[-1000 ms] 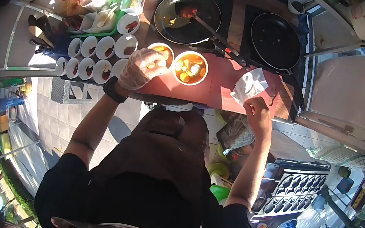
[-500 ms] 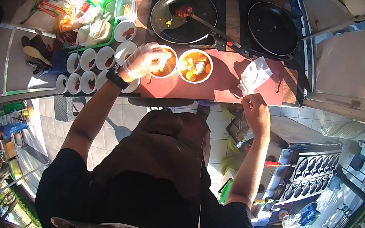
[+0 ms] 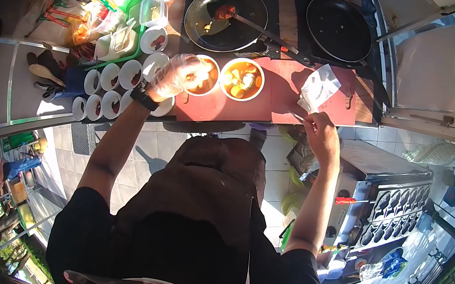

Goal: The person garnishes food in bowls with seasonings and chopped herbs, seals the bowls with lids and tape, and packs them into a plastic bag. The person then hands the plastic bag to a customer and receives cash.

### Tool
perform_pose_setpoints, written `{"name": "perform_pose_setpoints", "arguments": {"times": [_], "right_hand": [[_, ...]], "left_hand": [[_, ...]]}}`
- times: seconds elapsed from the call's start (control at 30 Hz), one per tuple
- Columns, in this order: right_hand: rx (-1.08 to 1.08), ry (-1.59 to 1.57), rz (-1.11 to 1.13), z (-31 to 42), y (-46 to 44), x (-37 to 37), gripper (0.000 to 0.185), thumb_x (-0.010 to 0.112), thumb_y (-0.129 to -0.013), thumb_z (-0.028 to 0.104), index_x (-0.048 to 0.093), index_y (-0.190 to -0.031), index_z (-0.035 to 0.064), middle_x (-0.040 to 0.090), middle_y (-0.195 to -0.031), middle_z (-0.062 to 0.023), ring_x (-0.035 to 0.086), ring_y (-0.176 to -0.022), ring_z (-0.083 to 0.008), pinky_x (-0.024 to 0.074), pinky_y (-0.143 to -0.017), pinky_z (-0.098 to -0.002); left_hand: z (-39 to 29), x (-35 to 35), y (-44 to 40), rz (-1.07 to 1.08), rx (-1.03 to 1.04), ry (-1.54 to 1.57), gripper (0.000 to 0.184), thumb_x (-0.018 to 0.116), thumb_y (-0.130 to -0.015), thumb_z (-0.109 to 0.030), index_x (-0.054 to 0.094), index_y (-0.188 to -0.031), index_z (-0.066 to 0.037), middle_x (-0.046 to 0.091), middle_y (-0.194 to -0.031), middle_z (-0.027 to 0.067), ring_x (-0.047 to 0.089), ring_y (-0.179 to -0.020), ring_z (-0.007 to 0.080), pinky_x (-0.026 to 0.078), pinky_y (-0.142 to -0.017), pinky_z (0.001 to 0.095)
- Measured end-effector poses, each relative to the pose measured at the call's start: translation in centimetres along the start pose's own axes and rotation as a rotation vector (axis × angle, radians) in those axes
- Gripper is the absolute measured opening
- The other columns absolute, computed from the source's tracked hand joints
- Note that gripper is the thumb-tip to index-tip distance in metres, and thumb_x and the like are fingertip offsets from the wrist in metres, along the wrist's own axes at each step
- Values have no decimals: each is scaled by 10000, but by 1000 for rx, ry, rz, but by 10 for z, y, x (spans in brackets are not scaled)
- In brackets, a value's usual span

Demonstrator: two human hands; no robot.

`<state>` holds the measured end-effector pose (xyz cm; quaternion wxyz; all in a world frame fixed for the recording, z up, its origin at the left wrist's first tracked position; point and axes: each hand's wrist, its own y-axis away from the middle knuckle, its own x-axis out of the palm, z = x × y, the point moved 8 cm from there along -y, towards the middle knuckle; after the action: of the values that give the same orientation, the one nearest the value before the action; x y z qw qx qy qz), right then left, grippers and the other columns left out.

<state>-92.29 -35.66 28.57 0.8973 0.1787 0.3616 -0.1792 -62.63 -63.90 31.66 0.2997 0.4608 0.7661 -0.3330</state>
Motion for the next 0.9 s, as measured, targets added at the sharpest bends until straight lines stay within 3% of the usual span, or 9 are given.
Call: {"name": "perform_pose_setpoints", "arguments": {"times": [0.17,0.23,0.37,0.53,0.63,0.77,0.83,0.9], "right_hand": [[2,-17,-4,-3,-2,-3,150,754,-942,75,715,-1069,7,704,-1006,-124,737,-926,-258,597,-852,-373],[-68,-20,-46,-1,-2,-6,111,739,-933,94,711,-1020,30,702,-952,-123,726,-826,-267,577,-738,-379],[-83,-30,-41,-5,-4,-6,110,740,-931,92,710,-1016,30,698,-942,-125,718,-829,-268,570,-734,-380],[-128,-11,-40,-7,-7,-6,104,740,-923,78,705,-1005,25,693,-927,-131,707,-830,-279,556,-723,-387],[-77,21,17,-11,-9,-7,136,745,-938,55,713,-1062,9,695,-993,-115,722,-902,-243,600,-834,-366],[-80,7,12,-10,-8,-10,130,745,-938,54,709,-1053,6,691,-984,-113,716,-883,-240,597,-823,-364],[-116,-17,-33,-11,-8,-13,99,735,-926,77,703,-999,17,691,-925,-132,706,-827,-283,559,-719,-382],[-136,-5,-35,-9,-9,-15,97,733,-927,75,704,-998,17,690,-924,-132,706,-826,-284,560,-717,-382]], "left_hand": [[-6,-12,3,-23,-105,190,346,713,-878,-35,691,-1224,-45,722,-1085,179,704,-1002,380,583,-820,462],[-15,-26,5,-111,36,113,360,715,-892,-30,701,-1251,-50,739,-1090,149,710,-1000,352,582,-819,447],[5,-17,17,-15,-21,-28,274,746,-902,-114,739,-1172,-66,770,-1144,112,719,-1019,306,574,-875,402],[-11,-8,16,-21,189,-37,279,713,-902,-100,762,-1177,-96,796,-1112,103,753,-990,292,555,-868,404],[-21,-12,14,-44,207,-120,295,722,-882,-109,770,-1173,-117,797,-1137,92,757,-1014,266,544,-869,394],[-13,-10,21,-30,163,-134,283,721,-882,-126,774,-1161,-133,793,-1174,76,749,-1032,244,540,-861,385],[-3,-14,28,-95,52,28,379,768,-800,-116,765,-1179,-131,773,-1140,92,711,-1035,299,557,-888,409],[8,-12,35,-119,-9,4,355,754,-832,-110,761,-1186,-124,767,-1141,91,705,-1031,296,561,-899,406]]}}
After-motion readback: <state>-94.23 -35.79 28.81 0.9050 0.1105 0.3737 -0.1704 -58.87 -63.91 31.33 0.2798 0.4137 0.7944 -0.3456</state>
